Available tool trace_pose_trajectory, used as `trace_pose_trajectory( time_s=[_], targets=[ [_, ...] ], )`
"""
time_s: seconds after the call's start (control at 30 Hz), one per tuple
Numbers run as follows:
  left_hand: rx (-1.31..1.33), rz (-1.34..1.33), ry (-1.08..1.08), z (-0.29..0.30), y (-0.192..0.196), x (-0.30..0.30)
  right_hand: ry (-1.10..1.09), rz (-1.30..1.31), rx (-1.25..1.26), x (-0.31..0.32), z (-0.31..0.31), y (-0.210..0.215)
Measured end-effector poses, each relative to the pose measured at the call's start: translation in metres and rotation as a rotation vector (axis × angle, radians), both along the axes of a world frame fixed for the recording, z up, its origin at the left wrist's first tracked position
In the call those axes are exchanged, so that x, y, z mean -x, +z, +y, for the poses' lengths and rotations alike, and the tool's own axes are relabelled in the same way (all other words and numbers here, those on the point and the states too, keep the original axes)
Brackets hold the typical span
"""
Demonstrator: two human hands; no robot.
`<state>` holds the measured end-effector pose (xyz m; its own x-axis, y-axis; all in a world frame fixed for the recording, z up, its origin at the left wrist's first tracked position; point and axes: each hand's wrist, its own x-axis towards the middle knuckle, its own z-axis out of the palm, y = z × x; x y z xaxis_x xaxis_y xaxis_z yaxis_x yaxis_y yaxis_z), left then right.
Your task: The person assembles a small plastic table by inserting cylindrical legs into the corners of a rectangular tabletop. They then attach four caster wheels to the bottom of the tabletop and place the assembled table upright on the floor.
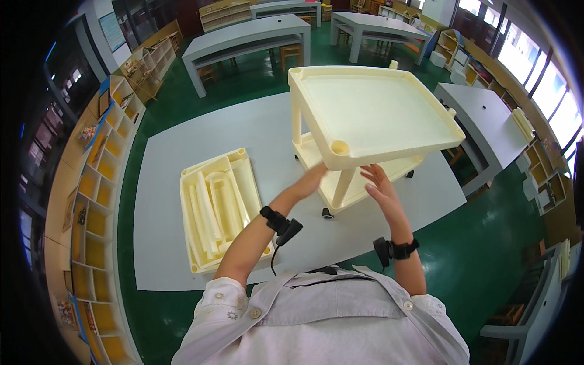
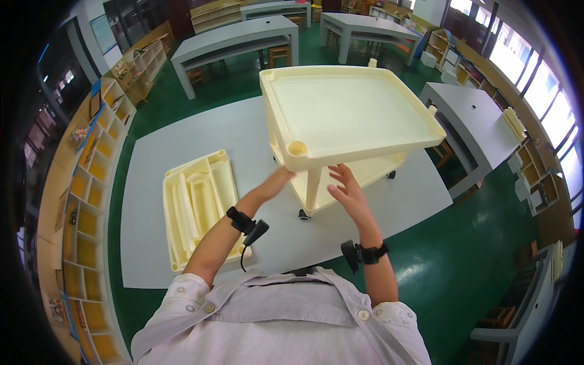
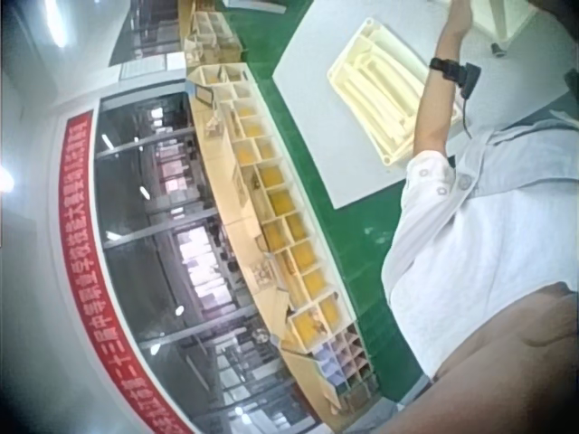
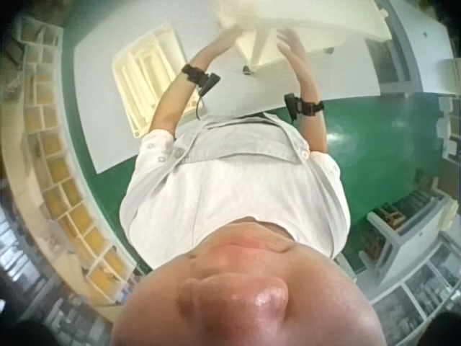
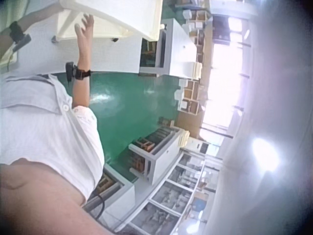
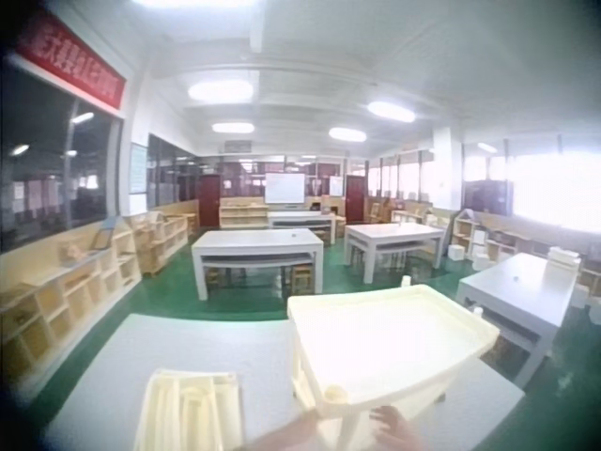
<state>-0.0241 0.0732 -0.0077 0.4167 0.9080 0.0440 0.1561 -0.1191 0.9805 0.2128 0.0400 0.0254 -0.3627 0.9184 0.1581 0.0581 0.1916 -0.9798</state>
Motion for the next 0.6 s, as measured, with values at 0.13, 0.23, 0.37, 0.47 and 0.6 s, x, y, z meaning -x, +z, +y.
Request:
trace_pose_trajectory(
  time_s=[0.13, 0.23, 0.37, 0.47, 0.6],
  targets=[
    [-0.116, -0.084, -0.239, -0.026, 0.019, -0.040, -0.041, -0.035, -0.140, 0.001, 0.010, -0.026],
    [-0.163, 0.199, -0.304, -0.026, 0.041, -0.019, -0.217, 0.153, -0.036, -0.014, 0.010, -0.046],
    [-0.282, -0.308, 0.529, -0.010, 0.012, 0.049, -0.615, -0.073, -0.245, -0.072, 0.011, -0.122],
    [-0.414, -0.214, 0.552, 0.006, 0.025, 0.073, -0.666, 0.106, -0.230, -0.130, 0.023, -0.182],
    [-0.304, -0.251, 0.328, 0.000, 0.021, 0.056, -0.526, 0.365, -0.261, -0.157, 0.013, -0.168]
  ],
)
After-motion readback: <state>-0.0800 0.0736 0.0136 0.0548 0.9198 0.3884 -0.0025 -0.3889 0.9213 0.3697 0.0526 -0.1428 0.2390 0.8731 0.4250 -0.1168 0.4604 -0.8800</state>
